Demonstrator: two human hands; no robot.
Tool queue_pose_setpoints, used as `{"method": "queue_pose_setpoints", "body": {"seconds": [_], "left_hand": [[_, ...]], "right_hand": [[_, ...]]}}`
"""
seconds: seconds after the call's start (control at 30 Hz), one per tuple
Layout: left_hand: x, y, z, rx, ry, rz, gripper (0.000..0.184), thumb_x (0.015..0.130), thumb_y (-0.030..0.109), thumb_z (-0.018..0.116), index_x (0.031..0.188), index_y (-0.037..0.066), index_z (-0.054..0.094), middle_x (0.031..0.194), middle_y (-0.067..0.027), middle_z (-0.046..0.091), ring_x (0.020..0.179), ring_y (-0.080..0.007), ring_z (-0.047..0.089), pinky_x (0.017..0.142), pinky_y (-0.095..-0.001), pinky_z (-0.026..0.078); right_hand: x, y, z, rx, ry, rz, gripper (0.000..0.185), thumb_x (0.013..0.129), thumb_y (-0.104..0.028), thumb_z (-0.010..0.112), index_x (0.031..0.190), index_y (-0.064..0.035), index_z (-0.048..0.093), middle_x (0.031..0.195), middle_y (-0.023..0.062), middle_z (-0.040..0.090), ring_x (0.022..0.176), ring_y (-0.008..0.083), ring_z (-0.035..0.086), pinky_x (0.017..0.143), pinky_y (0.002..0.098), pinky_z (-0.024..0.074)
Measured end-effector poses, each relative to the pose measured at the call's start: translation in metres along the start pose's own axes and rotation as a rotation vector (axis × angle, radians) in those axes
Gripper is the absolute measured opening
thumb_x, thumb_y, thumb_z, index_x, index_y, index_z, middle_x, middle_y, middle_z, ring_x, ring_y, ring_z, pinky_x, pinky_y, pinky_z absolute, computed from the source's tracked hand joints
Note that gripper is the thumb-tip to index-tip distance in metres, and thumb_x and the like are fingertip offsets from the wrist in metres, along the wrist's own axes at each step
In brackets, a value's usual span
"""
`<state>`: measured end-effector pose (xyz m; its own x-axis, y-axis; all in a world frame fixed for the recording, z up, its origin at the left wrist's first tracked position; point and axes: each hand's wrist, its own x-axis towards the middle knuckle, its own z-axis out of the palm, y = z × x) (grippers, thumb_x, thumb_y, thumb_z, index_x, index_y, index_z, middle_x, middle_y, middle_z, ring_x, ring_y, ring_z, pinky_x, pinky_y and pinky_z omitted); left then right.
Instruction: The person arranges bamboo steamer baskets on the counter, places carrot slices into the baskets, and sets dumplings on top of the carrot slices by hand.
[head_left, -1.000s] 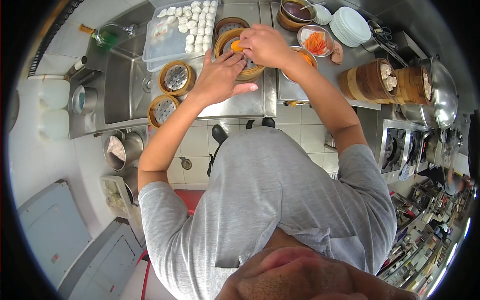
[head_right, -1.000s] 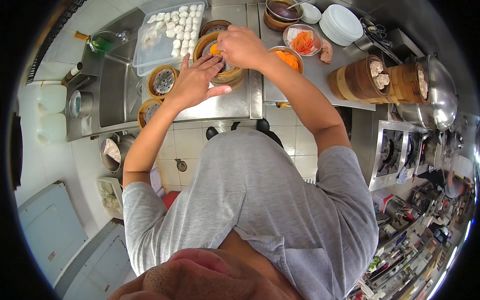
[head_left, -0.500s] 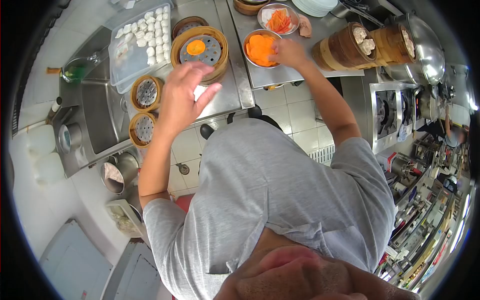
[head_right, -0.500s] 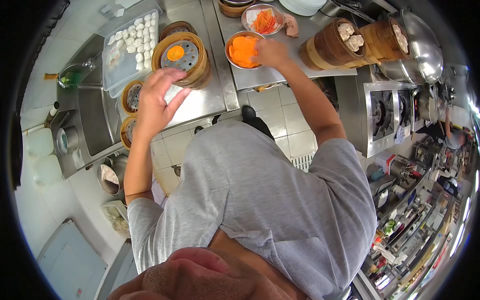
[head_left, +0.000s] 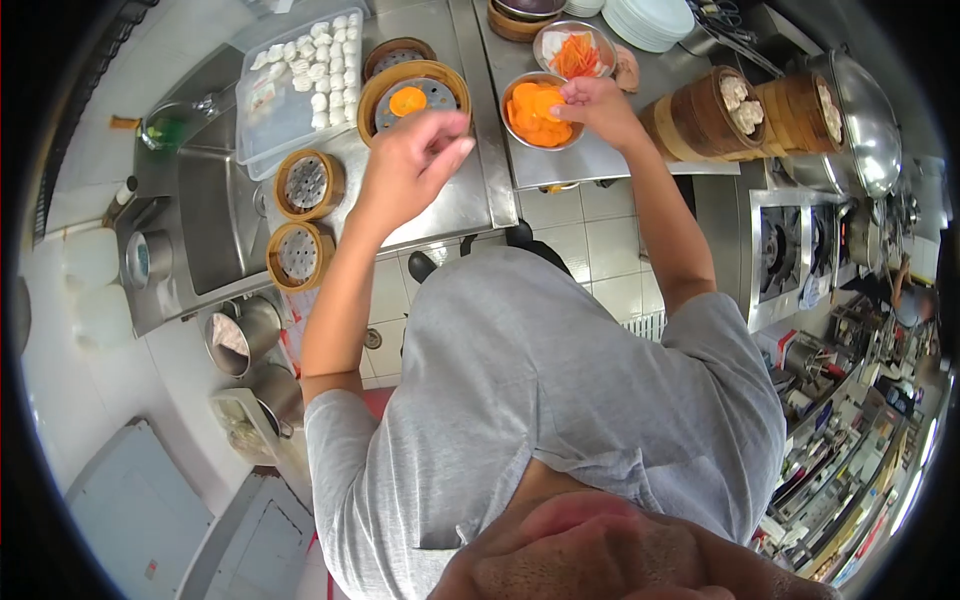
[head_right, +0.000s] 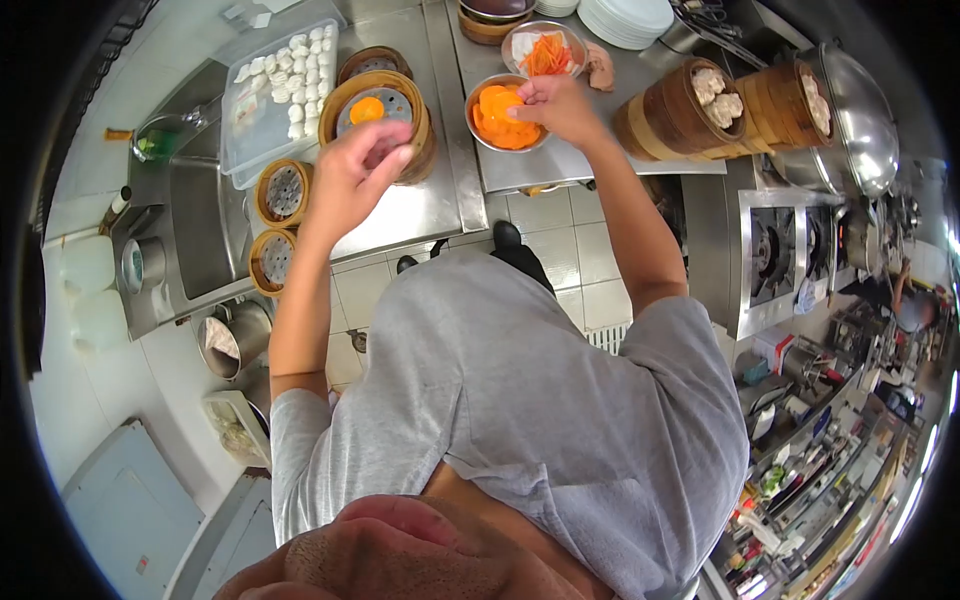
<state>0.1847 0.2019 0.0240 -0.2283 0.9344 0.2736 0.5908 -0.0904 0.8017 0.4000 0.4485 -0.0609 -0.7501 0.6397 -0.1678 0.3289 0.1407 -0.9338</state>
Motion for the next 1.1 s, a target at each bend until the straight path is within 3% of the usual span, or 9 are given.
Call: {"method": "queue_pose_setpoints", "body": {"seconds": [0.13, 0.23, 0.27, 0.63, 0.87, 0.97, 1.07, 1.1], "left_hand": [[0.037, -0.018, 0.030, -0.181, 0.000, -0.057, 0.023, 0.096, 0.018, 0.070, 0.109, -0.001, 0.067, 0.093, -0.0093, 0.073, 0.078, -0.0169, 0.072, 0.067, -0.0287, 0.055], [0.048, -0.024, 0.024, -0.430, -0.195, -0.279, 0.020, 0.098, 0.018, 0.067, 0.109, 0.001, 0.067, 0.089, -0.0047, 0.073, 0.076, -0.0102, 0.070, 0.065, -0.0250, 0.053], [0.046, -0.021, 0.018, -0.436, -0.157, -0.304, 0.017, 0.099, 0.018, 0.066, 0.107, 0.003, 0.068, 0.087, -0.0022, 0.073, 0.074, -0.0052, 0.068, 0.061, -0.0220, 0.052], [0.009, -0.038, -0.044, -0.508, 0.098, -0.358, 0.015, 0.098, 0.018, 0.069, 0.102, 0.003, 0.069, 0.085, -0.0020, 0.074, 0.068, -0.0053, 0.067, 0.056, -0.0203, 0.048], [-0.018, -0.056, -0.083, -0.405, 0.200, -0.393, 0.016, 0.095, 0.020, 0.073, 0.098, 0.004, 0.070, 0.085, -0.0014, 0.073, 0.069, -0.0050, 0.066, 0.055, -0.0198, 0.046], [-0.019, -0.056, -0.080, -0.403, 0.176, -0.424, 0.017, 0.095, 0.020, 0.074, 0.097, 0.004, 0.070, 0.084, -0.0012, 0.073, 0.067, -0.0046, 0.065, 0.055, -0.0199, 0.045], [-0.017, -0.058, -0.074, -0.415, 0.151, -0.420, 0.018, 0.094, 0.021, 0.076, 0.096, 0.005, 0.070, 0.082, -0.0008, 0.073, 0.066, -0.0042, 0.064, 0.054, -0.0199, 0.045], [-0.017, -0.060, -0.071, -0.419, 0.143, -0.414, 0.018, 0.093, 0.022, 0.076, 0.096, 0.005, 0.070, 0.082, -0.0007, 0.073, 0.065, -0.0041, 0.064, 0.054, -0.0199, 0.045]], "right_hand": [[-0.008, -0.058, 0.014, 0.261, -0.130, -0.036, 0.023, 0.085, -0.010, 0.081, 0.103, 0.0007, 0.071, 0.094, 0.0053, 0.074, 0.078, 0.0079, 0.066, 0.074, 0.0244, 0.0536], [-0.005, -0.089, 0.032, 0.276, -0.174, -0.089, 0.023, 0.085, -0.010, 0.082, 0.102, 0.0025, 0.072, 0.090, 0.0062, 0.074, 0.079, 0.0083, 0.067, 0.072, 0.0228, 0.0539], [-0.002, -0.097, 0.037, 0.251, -0.182, -0.100, 0.022, 0.085, -0.010, 0.081, 0.101, 0.0028, 0.073, 0.089, 0.0060, 0.074, 0.078, 0.0081, 0.067, 0.070, 0.0225, 0.0537], [0.027, -0.121, 0.097, 0.184, -0.081, -0.321, 0.016, 0.089, -0.011, 0.079, 0.098, 0.0026, 0.076, 0.084, 0.0045, 0.074, 0.068, 0.0057, 0.064, 0.062, 0.0213, 0.0519], [0.055, -0.116, 0.107, -0.688, -0.206, -0.446, 0.013, 0.087, -0.022, 0.077, 0.094, -0.0117, 0.078, 0.084, 0.0051, 0.075, 0.074, 0.0213, 0.069, 0.071, 0.0333, 0.0545], [0.055, -0.112, 0.120, -1.015, -0.130, -0.659, 0.013, 0.085, -0.023, 0.076, 0.096, -0.0179, 0.079, 0.086, 0.0042, 0.074, 0.078, 0.0282, 0.069, 0.075, 0.0365, 0.0546], [0.053, -0.119, 0.124, -0.818, 0.035, -0.742, 0.017, 0.084, -0.022, 0.077, 0.096, -0.0095, 0.078, 0.084, 0.0071, 0.075, 0.078, 0.0235, 0.071, 0.072, 0.0373, 0.0558], [0.050, -0.123, 0.125, -0.540, -0.050, -0.610, 0.018, 0.085, -0.022, 0.079, 0.095, -0.0075, 0.078, 0.083, 0.0066, 0.075, 0.076, 0.0201, 0.070, 0.071, 0.0346, 0.0556]]}}
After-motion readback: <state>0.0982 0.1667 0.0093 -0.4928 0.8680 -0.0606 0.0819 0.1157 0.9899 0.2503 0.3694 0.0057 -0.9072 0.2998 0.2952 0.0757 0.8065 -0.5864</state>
